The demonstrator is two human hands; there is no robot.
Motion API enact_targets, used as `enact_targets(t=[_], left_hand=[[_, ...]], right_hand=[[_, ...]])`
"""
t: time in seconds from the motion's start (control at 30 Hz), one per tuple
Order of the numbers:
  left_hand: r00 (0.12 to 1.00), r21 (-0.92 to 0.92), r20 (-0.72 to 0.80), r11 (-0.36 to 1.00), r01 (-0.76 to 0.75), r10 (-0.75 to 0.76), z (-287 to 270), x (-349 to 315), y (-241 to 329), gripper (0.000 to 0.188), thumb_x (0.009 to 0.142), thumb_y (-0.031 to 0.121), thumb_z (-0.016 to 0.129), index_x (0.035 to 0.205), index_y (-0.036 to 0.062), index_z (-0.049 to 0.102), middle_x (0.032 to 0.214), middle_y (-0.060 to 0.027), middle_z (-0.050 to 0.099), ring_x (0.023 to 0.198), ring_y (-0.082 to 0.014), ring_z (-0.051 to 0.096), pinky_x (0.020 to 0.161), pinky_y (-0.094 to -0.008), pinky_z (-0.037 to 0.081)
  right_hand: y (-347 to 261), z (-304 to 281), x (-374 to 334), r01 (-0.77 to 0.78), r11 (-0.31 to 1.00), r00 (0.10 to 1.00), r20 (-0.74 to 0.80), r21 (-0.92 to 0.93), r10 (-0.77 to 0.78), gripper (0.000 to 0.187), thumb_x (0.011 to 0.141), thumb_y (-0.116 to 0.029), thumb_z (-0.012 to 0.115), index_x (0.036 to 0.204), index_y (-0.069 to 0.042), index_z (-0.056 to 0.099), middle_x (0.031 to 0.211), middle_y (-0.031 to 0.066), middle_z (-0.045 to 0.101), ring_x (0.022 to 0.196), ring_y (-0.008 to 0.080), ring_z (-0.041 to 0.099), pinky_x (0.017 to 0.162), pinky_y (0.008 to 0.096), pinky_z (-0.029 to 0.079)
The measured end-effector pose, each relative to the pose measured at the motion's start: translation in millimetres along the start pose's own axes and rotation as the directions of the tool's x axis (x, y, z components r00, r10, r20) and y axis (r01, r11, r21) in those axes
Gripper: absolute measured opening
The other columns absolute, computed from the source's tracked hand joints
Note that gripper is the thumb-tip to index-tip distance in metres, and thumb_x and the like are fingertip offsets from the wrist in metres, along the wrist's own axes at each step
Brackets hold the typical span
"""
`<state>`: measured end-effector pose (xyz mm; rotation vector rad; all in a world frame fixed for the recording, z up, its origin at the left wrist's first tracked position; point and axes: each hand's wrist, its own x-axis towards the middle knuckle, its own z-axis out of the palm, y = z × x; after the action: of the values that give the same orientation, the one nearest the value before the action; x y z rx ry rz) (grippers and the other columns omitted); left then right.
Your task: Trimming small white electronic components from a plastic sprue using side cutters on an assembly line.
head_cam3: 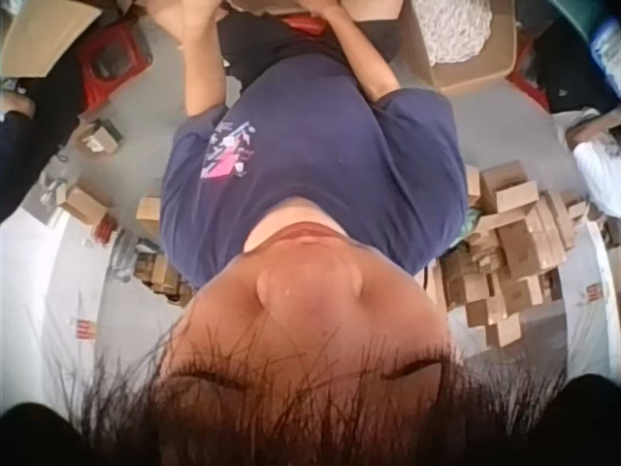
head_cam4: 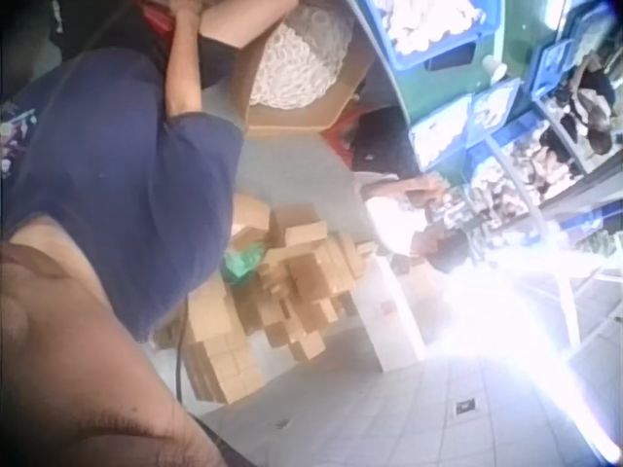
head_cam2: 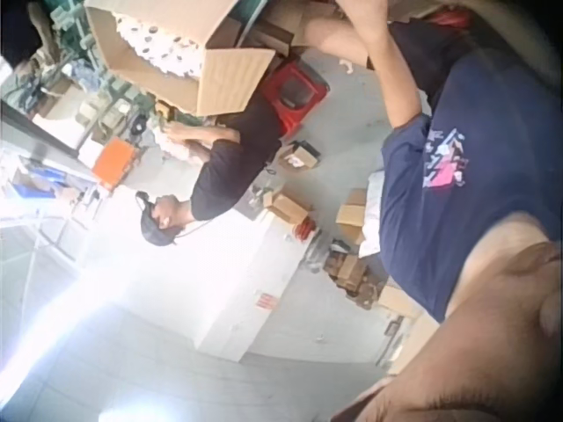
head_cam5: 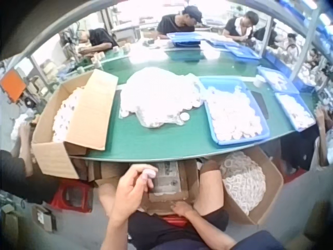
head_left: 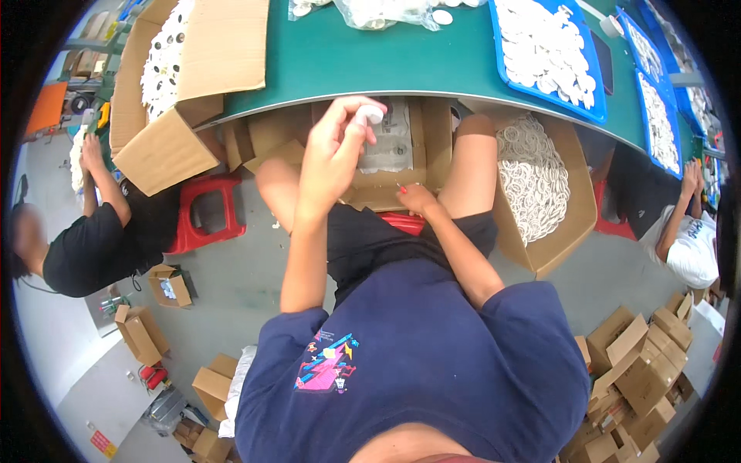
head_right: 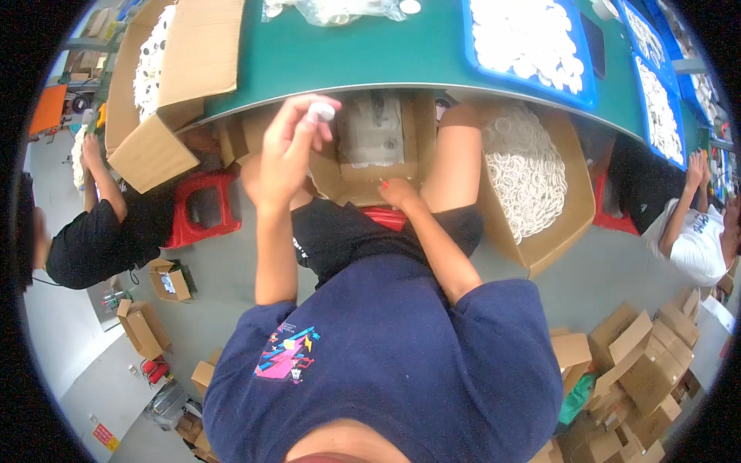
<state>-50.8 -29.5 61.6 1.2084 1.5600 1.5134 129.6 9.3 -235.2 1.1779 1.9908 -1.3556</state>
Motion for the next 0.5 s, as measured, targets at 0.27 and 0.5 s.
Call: enact_targets(t=[0.27,0.5], left_hand=[[0.856,-0.522,-0.075,0.752,0.403,-0.511,24.7,-54.7,-118.6,0.019,0.096,0.009,0.037,0.097,0.0041,0.055,0.088,-0.0043,0.057,0.072,-0.0099,0.055,0.063,-0.0244,0.044],[0.853,-0.598,0.062,0.665,0.447,-0.518,56.0,-75.3,-125.4,0.013,0.095,0.008,0.039,0.089,0.0057,0.051,0.084,-0.0024,0.052,0.071,-0.0110,0.051,0.065,-0.0252,0.043]], right_hand=[[-16.6,-5.2,-45.1,-0.026,0.603,0.997,-0.022,0.797,0.072,0.030,0.090,-0.028,0.052,0.107,-0.004,0.059,0.084,0.0027,0.060,0.071,0.0138,0.059,0.061,0.0288,0.048],[-42.8,-45.9,-122.4,0.474,0.677,0.862,-0.455,0.563,-0.226,0.028,0.087,-0.011,0.056,0.113,0.001,0.059,0.088,0.0068,0.062,0.077,0.0138,0.057,0.073,0.0274,0.046]])
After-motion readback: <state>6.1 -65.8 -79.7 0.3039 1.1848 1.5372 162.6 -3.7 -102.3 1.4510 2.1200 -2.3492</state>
